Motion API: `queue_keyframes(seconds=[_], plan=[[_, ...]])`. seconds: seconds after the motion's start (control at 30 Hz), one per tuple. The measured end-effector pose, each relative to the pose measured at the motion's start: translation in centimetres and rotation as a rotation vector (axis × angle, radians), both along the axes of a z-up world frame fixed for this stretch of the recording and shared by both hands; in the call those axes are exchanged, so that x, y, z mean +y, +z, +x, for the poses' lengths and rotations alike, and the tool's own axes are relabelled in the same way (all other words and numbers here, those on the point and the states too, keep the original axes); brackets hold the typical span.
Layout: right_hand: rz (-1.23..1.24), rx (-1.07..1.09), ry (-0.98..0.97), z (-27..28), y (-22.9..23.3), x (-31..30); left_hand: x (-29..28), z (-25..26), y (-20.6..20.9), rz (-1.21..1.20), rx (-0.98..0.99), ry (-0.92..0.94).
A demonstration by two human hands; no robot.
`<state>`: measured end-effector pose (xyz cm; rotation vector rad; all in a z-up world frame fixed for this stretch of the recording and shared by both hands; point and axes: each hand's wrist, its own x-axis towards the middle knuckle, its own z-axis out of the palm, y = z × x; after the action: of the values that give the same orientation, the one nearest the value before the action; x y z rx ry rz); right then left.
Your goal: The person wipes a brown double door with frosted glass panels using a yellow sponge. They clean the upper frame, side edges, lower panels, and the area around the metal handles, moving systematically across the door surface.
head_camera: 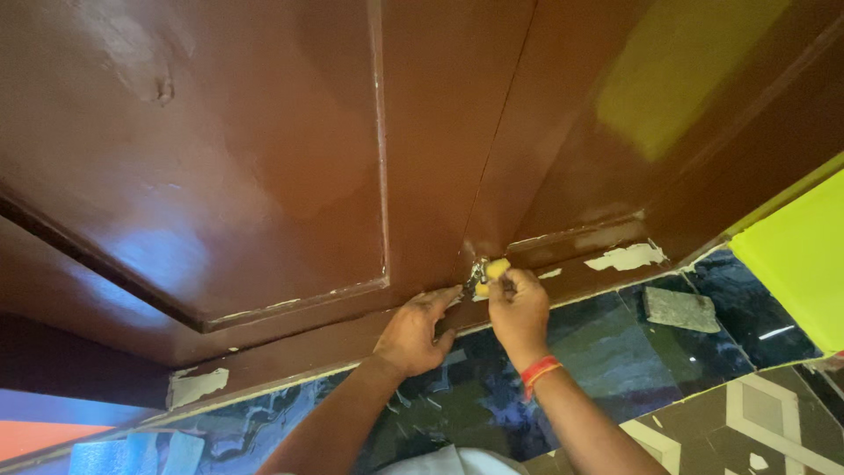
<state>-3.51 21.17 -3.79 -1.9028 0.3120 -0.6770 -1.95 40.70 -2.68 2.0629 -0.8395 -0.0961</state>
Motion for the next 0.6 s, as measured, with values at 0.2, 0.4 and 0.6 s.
queue_keyframes(seconds=[0.2, 0.4, 0.6], plan=[[0.031, -0.050, 0.034, 0.1, -1.1, -0.6, 0.0, 0.1, 0.1, 0.009, -0.036, -0.001], [0.132, -0.151, 0.063, -0.8, 2.3, 0.1, 0.1, 0.2, 0.0, -0.021, -0.117, -0.002], [-0.644, -0.356, 0.064, -1.4, 7.3, 2.9, 0.1, 0.1, -0.1, -0.065, -0.131, -0.008]])
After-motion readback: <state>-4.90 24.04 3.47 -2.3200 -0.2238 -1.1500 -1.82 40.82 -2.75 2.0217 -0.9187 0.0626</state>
